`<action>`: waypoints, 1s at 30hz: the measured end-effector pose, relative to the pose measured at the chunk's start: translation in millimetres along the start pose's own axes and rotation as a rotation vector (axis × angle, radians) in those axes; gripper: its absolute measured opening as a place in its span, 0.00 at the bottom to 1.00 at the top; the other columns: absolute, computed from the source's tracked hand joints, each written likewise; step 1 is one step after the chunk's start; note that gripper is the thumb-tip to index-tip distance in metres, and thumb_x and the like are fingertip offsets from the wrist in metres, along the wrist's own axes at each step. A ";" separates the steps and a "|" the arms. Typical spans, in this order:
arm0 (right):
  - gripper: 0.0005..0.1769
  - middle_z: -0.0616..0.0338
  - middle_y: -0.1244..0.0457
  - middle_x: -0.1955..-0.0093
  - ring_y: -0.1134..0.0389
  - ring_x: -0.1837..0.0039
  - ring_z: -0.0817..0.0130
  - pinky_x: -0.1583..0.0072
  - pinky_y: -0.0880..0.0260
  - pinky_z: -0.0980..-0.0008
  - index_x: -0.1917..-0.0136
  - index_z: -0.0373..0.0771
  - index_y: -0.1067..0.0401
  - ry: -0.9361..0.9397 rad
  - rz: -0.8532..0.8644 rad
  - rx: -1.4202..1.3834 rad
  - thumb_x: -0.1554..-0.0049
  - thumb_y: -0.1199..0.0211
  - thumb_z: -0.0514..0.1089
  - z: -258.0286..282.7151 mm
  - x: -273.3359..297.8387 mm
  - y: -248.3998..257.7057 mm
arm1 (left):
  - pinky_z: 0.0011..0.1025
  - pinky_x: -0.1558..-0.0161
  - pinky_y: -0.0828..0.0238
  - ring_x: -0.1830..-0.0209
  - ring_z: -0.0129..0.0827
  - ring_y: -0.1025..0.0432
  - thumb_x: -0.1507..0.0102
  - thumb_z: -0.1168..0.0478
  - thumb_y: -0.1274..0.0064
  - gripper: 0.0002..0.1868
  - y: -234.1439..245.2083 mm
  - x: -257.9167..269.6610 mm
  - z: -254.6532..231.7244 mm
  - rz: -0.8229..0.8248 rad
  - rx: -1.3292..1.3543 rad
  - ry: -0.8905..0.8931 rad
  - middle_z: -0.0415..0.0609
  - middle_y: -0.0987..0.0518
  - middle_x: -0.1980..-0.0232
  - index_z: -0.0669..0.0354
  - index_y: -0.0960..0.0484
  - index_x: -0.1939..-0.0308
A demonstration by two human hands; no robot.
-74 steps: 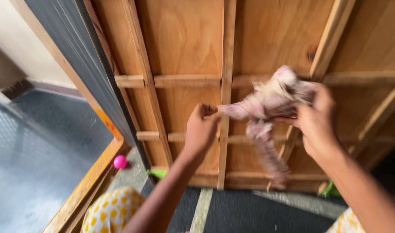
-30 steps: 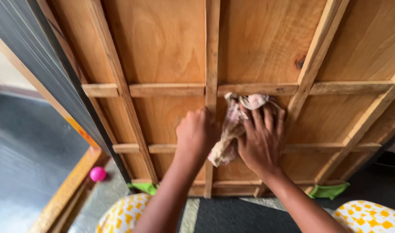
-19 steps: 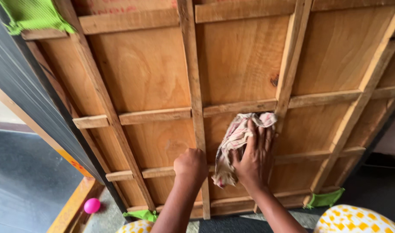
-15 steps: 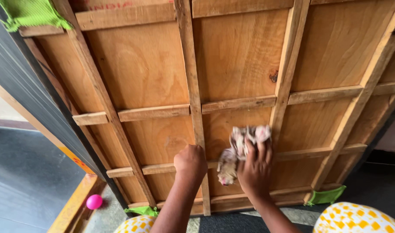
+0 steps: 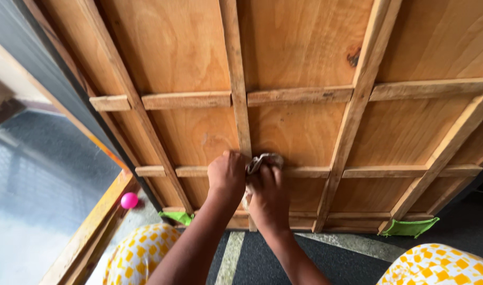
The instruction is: The person sits on the floor and wipes the back of a wooden furniture piece with a cloth. They systematically clean the wooden panels and frame, moving the cloth across the surface to remove dust.
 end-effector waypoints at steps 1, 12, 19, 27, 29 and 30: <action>0.15 0.53 0.34 0.44 0.35 0.40 0.54 0.42 0.29 0.54 0.45 0.41 0.28 -0.022 0.007 0.003 0.46 0.32 0.40 -4.5 -3.7 -0.6 | 0.34 0.67 0.21 0.61 0.43 0.18 0.43 0.64 0.38 0.06 -0.3 1.2 0.2 -0.040 0.021 -0.006 0.54 0.17 0.59 0.56 0.15 0.62; 0.18 0.58 0.35 0.47 0.38 0.39 0.53 0.37 0.40 0.49 0.49 0.40 0.26 -0.533 -0.216 0.247 0.53 0.33 0.29 -65.8 -7.9 49.6 | 0.37 0.66 0.22 0.65 0.43 0.20 0.48 0.57 0.31 0.08 8.0 4.5 2.7 -0.163 0.011 -0.186 0.51 0.18 0.68 0.54 0.13 0.71; 0.20 0.54 0.32 0.48 0.37 0.43 0.53 0.47 0.34 0.55 0.51 0.38 0.23 -0.401 -0.029 0.056 0.58 0.26 0.29 -39.5 -4.4 27.6 | 0.39 0.66 0.22 0.67 0.46 0.20 0.47 0.58 0.31 0.09 1.9 -5.9 13.4 -0.156 0.163 -0.050 0.56 0.18 0.68 0.57 0.13 0.70; 0.23 0.57 0.33 0.40 0.35 0.35 0.55 0.39 0.27 0.59 0.45 0.40 0.21 -0.190 0.122 0.126 0.53 0.32 0.25 -35.1 1.7 32.1 | 0.38 0.68 0.23 0.66 0.46 0.20 0.49 0.55 0.29 0.11 2.5 -2.1 7.5 -0.186 0.119 -0.068 0.54 0.18 0.68 0.55 0.13 0.70; 0.25 0.53 0.35 0.38 0.35 0.35 0.53 0.43 0.26 0.59 0.43 0.39 0.21 -0.347 0.072 0.102 0.53 0.33 0.24 -54.1 5.7 47.4 | 0.38 0.68 0.24 0.66 0.46 0.20 0.50 0.54 0.28 0.13 5.9 2.7 4.1 -0.139 0.144 -0.070 0.54 0.18 0.69 0.56 0.13 0.70; 0.28 0.45 0.37 0.36 0.36 0.35 0.49 0.47 0.25 0.60 0.42 0.37 0.22 -0.483 0.073 0.035 0.55 0.35 0.23 -63.0 8.0 53.4 | 0.37 0.68 0.23 0.65 0.45 0.20 0.49 0.56 0.29 0.11 6.5 3.1 0.1 -0.128 0.134 -0.067 0.53 0.18 0.69 0.56 0.14 0.70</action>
Point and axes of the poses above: each hand's wrist, its own x-axis away from the middle knuckle, its own y-axis out of the back of the hand, z = x × y, the point moved 2 cm from there along -x, towards the middle knuckle
